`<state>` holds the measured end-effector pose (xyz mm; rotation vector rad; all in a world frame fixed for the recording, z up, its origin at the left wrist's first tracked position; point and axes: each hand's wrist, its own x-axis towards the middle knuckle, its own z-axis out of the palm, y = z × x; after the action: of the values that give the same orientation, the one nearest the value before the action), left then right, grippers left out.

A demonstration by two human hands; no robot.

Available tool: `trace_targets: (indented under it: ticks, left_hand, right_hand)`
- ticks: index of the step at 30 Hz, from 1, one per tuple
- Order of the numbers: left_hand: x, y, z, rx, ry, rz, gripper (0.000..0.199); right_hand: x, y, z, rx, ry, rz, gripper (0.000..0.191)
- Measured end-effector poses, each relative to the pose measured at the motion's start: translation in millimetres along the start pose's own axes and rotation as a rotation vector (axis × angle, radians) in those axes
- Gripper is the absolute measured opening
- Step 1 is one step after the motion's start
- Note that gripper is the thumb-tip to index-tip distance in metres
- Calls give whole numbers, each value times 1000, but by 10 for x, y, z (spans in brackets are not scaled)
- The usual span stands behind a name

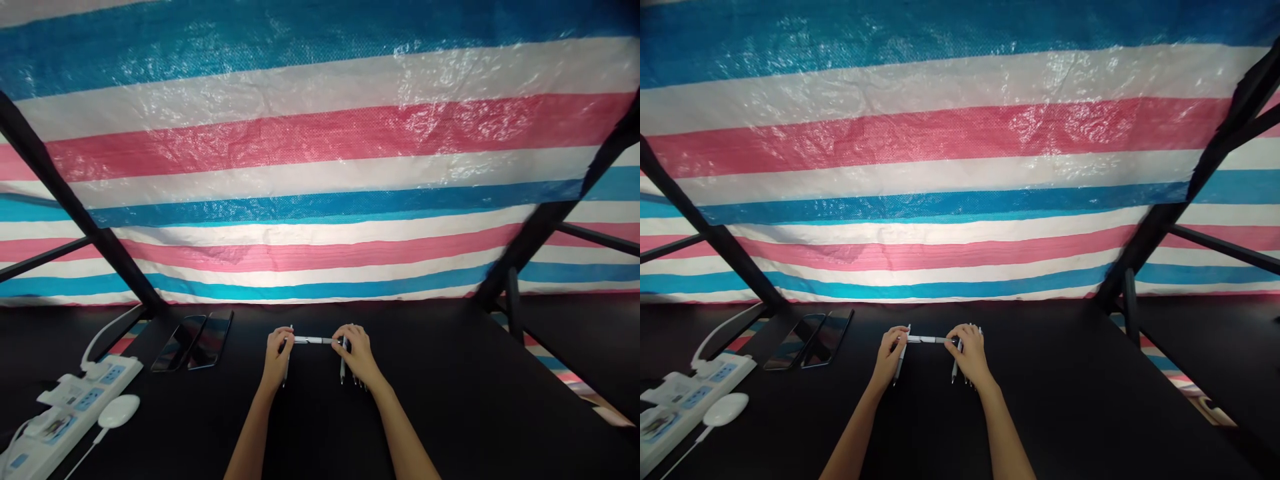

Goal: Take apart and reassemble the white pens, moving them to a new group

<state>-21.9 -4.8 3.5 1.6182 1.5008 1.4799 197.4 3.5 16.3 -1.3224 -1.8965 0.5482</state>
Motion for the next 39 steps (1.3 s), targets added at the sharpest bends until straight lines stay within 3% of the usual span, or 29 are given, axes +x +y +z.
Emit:
trace_targets:
  ticks: [5, 7, 10, 13, 17, 21, 23, 27, 33, 37, 39]
  left_hand:
    - [-3, 21, -5, -4, 2, -4, 31]
    - [-3, 24, -4, -12, 2, -3, 31]
    - [-3, 23, -1, -30, 3, -5, 31]
    - [-1, 19, 0, -50, 7, -14, 32]
    - [3, 16, -4, -64, -10, -19, 32]
    - [5, 23, -8, -62, -23, -23, 32]
    - [5, 28, -8, -64, -19, -29, 33]
    - [6, 32, -5, -63, -26, -17, 33]
    - [6, 10, -2, -64, -22, -15, 31]
    - [10, -8, -1, -66, -21, -9, 31]
    - [12, -10, 0, -61, -21, -5, 31]
  right_hand:
    - [-16, 27, 18, 25, 78, 16, 31]
    - [-16, 38, 36, -11, 60, 35, 24]
    - [-11, 49, 47, -30, 7, 21, 35]
    - [-12, 43, 21, 36, 23, -9, 17]
    - [-15, 1, -12, 130, 45, 30, 37]
    - [7, -36, 15, 172, -70, 34, 24]
    - [13, -38, 33, 207, -53, 13, 20]
    - [2, -26, 39, 251, 48, 5, 48]
    - [10, 3, 58, 208, -47, 10, 23]
    - [7, 12, 69, 216, 1, -13, 46]
    - [2, -1, 56, 215, 2, -6, 45]
